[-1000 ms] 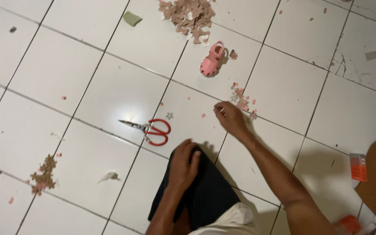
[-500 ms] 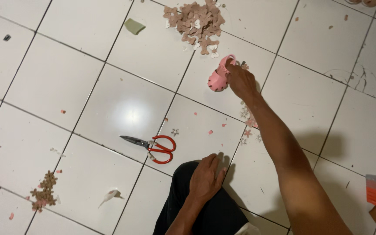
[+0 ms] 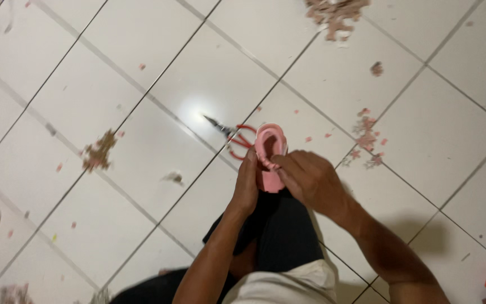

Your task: The person sits on the floor and decorates pink slippers by applying glue and attaching flower-shaped embellishments. They handle each slipper one at a time, applying adhesive to specific areas and pressing the decorations into place before setting the finished slipper aside.

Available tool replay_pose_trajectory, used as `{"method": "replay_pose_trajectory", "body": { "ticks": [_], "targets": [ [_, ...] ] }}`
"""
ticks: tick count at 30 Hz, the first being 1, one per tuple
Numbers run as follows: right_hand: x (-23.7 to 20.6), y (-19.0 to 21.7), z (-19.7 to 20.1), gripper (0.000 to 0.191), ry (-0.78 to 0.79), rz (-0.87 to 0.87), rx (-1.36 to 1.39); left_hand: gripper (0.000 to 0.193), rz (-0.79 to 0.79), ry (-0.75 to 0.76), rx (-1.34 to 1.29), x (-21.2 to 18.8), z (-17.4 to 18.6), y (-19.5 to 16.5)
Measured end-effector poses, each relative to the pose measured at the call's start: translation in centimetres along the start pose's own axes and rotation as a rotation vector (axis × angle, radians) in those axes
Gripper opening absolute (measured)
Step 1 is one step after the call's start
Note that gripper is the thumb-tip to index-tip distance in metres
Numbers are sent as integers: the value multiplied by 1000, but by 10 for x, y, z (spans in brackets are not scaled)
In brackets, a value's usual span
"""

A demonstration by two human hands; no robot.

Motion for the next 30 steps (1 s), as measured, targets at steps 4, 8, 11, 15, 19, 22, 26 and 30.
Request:
{"method": "replay_pose_trajectory", "body": {
  "ticks": [4,8,11,15,19,22,26,30],
  "targets": [
    [-17,47,9,46,-133,-155,272,62,115,-47,-516,-49,13,-4],
    [-31,73,6,41,-132,-278,461,66,138,62,-713,-95,18,-13],
    [-34,92,3,44,-95,-279,632,65,123,53,-731,-118,22,-24],
    [-35,118,-3,55,-29,-253,802,66,147,68,-707,-150,26,-32],
    [-30,141,-21,57,58,-263,783,65,90,56,-634,-169,34,-41],
    [-33,154,-26,57,42,-295,621,69,-20,-111,-361,-188,54,-50],
    [-36,192,-17,48,4,203,244,63,-160,-144,-428,-210,70,-51],
    [-34,211,-32,40,133,230,350,62,-157,-136,-699,-225,101,-20]
  ]
}}
Point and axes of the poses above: each hand's wrist, its own x-axis towards the middle knuckle, its own z-axis out of the back of the hand, y = z × x, the point moved 5 cm from there along x, towards the middle knuckle, and after that the axes turned 13 degrees about -x, right-handed, at the moved point
